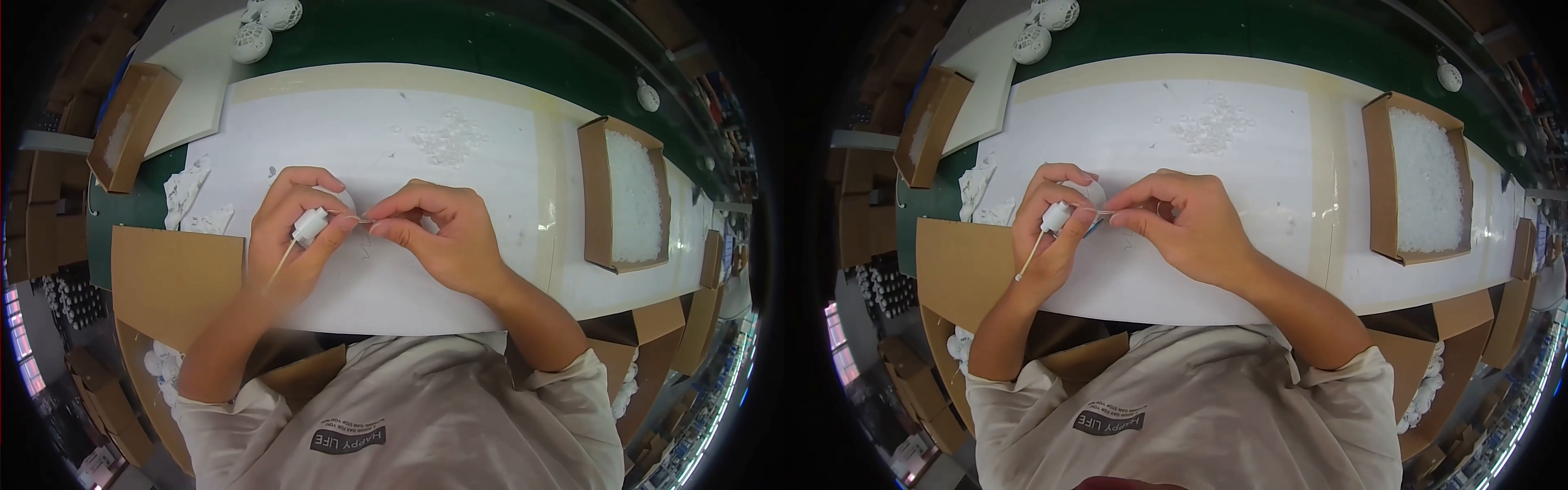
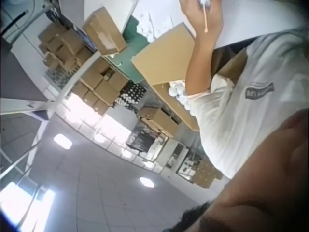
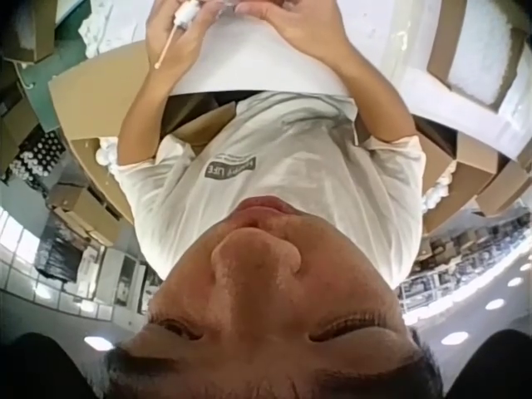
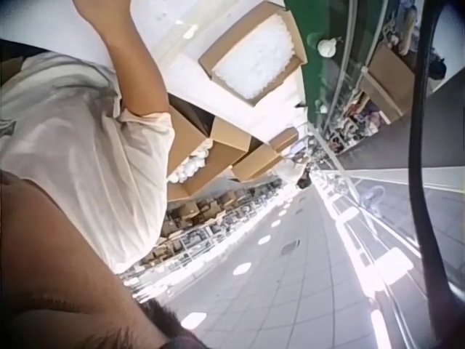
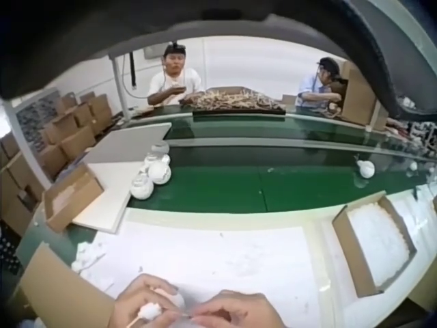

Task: Assembling small white electronic components on a factory assembly line.

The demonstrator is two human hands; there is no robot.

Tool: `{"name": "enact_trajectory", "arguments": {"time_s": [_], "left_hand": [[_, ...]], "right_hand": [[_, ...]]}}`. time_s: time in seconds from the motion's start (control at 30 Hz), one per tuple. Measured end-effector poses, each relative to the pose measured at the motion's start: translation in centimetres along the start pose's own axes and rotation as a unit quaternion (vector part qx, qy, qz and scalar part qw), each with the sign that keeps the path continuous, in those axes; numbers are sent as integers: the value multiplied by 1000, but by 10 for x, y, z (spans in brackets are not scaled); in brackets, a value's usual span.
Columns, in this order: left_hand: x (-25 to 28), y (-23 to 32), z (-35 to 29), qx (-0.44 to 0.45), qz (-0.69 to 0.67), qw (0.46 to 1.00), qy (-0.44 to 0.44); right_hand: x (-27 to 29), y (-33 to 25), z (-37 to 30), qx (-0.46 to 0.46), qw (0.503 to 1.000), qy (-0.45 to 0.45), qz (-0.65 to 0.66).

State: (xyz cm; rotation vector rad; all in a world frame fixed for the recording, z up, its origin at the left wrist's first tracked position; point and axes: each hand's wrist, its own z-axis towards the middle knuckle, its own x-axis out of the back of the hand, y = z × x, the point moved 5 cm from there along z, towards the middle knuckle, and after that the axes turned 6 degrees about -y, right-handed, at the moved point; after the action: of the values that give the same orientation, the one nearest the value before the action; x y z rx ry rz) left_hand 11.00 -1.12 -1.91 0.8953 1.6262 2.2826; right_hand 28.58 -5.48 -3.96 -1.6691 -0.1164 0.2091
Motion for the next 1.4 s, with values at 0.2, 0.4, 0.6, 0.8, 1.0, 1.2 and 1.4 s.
{"name": "enact_trajectory", "arguments": {"time_s": [0.2,0.4,0.6,0.8,1.0,1.2,1.4], "left_hand": [[-6,-2,-4,13,-20,1000,7],[-12,3,-3,-29,43,997,-55],[-23,13,-5,-6,53,989,-139],[-26,11,-8,23,-94,978,-184],[-32,5,-22,236,-309,892,-232],[-36,8,-19,234,-278,892,-270],[-39,7,-18,221,-177,910,-301]], "right_hand": [[-5,1,1,-49,990,-34,131],[-4,1,-1,-49,985,-10,164],[-4,-2,-2,19,992,-30,123],[1,-19,-4,173,979,-49,-91],[-5,-26,-11,287,942,9,-173],[-3,-30,-9,256,941,-42,-216],[2,-17,-10,114,953,-113,-256]]}}
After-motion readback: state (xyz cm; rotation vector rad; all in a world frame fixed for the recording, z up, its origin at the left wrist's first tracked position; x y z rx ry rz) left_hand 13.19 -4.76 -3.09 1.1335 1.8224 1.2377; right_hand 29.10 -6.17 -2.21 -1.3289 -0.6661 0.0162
